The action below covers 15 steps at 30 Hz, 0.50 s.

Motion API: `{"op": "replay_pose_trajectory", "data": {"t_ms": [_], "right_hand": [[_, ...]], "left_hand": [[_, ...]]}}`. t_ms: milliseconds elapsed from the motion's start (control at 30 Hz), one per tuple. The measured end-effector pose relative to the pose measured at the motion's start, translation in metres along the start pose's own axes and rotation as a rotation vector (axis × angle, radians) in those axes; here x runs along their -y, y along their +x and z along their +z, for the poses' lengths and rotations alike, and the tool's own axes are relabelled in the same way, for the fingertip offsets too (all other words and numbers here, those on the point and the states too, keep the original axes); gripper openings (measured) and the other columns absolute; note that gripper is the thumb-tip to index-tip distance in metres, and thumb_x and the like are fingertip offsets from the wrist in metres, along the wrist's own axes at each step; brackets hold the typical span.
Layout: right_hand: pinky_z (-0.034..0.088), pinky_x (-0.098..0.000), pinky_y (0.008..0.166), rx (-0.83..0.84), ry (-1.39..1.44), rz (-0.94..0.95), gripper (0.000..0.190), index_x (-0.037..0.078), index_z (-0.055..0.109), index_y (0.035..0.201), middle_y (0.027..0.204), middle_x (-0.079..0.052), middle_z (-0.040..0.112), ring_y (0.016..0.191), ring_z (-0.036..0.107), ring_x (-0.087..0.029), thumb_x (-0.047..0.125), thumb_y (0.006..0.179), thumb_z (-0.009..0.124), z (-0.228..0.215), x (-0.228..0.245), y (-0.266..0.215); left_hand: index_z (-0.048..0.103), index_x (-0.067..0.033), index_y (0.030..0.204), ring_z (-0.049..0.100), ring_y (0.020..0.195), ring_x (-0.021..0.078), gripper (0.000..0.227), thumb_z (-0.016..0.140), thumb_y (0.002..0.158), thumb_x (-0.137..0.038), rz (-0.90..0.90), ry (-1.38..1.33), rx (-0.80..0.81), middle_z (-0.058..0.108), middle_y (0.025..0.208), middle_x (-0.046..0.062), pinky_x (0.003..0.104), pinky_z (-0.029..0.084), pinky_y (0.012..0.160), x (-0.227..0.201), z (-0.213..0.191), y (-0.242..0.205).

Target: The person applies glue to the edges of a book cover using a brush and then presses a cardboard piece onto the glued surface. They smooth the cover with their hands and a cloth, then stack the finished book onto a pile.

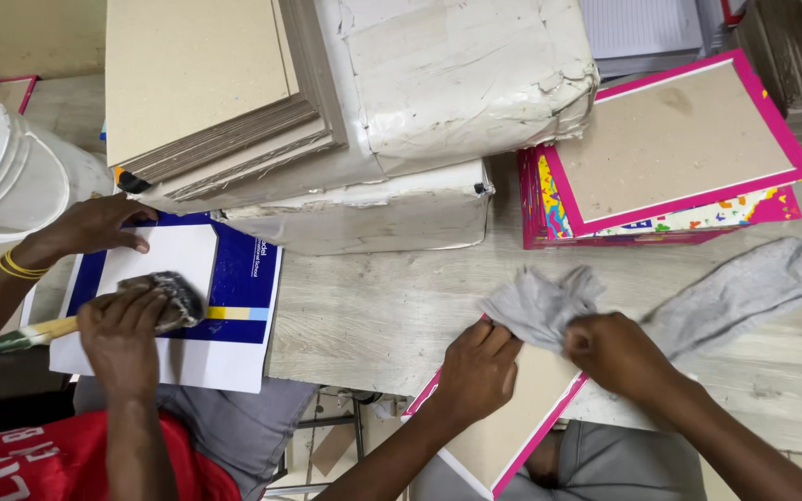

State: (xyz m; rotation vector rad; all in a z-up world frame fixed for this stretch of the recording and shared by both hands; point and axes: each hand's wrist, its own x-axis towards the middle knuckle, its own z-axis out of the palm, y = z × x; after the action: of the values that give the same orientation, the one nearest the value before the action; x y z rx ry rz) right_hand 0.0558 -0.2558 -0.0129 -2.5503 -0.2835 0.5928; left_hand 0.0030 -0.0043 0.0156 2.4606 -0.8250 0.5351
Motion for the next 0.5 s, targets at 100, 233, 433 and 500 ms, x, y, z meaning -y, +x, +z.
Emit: {"op": "replay_pose_trajectory", "data": {"t_ms": [100, 233, 433, 500], "right_hand": [[0.053, -0.0443, 0.074, 0.017, 0.046, -0.045, 0.017, 0.015, 0.072, 0.074, 0.074, -0.007, 0.075, 0.076, 0.072, -0.029, 0.020, 0.090, 0.069, -0.002, 0.049, 0.051], [0.065, -0.0465, 0.080, 0.045, 0.021, -0.072, 0.014, 0.017, 0.080, 0.073, 0.074, -0.006, 0.081, 0.084, 0.081, -0.036, 0.019, 0.086, 0.074, -0.008, 0.082, 0.088], [0.063, -0.0525, 0.083, 0.074, 0.091, 0.068, 0.010, 0.010, 0.080, 0.080, 0.078, -0.016, 0.083, 0.090, 0.081, -0.043, 0.017, 0.085, 0.075, -0.039, 0.060, -0.014], [0.054, -0.0407, 0.076, 0.046, 0.106, 0.124, 0.011, 0.014, 0.080, 0.076, 0.076, -0.006, 0.081, 0.080, 0.073, -0.026, 0.019, 0.087, 0.078, -0.033, 0.030, -0.038]], "left_hand": [[0.077, -0.0057, 0.113, 0.060, 0.092, 0.0278, 0.028, 0.065, 0.089, -0.002, -0.014, 0.018, 0.017, 0.061, 0.094, 0.006, 0.041, 0.058, 0.098, 0.005, 0.009, -0.008], [0.079, -0.0099, 0.109, 0.065, 0.094, 0.0242, 0.021, 0.063, 0.095, -0.008, -0.017, 0.041, 0.021, 0.061, 0.090, 0.004, 0.038, 0.059, 0.099, 0.004, 0.012, -0.013], [0.079, -0.0080, 0.109, 0.066, 0.092, 0.0248, 0.021, 0.065, 0.094, -0.003, -0.065, -0.019, 0.053, 0.065, 0.091, 0.006, 0.037, 0.059, 0.089, 0.006, 0.016, -0.017], [0.077, -0.0078, 0.113, 0.062, 0.092, 0.0270, 0.030, 0.064, 0.087, -0.001, -0.071, -0.013, 0.034, 0.066, 0.099, 0.006, 0.038, 0.056, 0.078, 0.006, 0.015, -0.015]]}}
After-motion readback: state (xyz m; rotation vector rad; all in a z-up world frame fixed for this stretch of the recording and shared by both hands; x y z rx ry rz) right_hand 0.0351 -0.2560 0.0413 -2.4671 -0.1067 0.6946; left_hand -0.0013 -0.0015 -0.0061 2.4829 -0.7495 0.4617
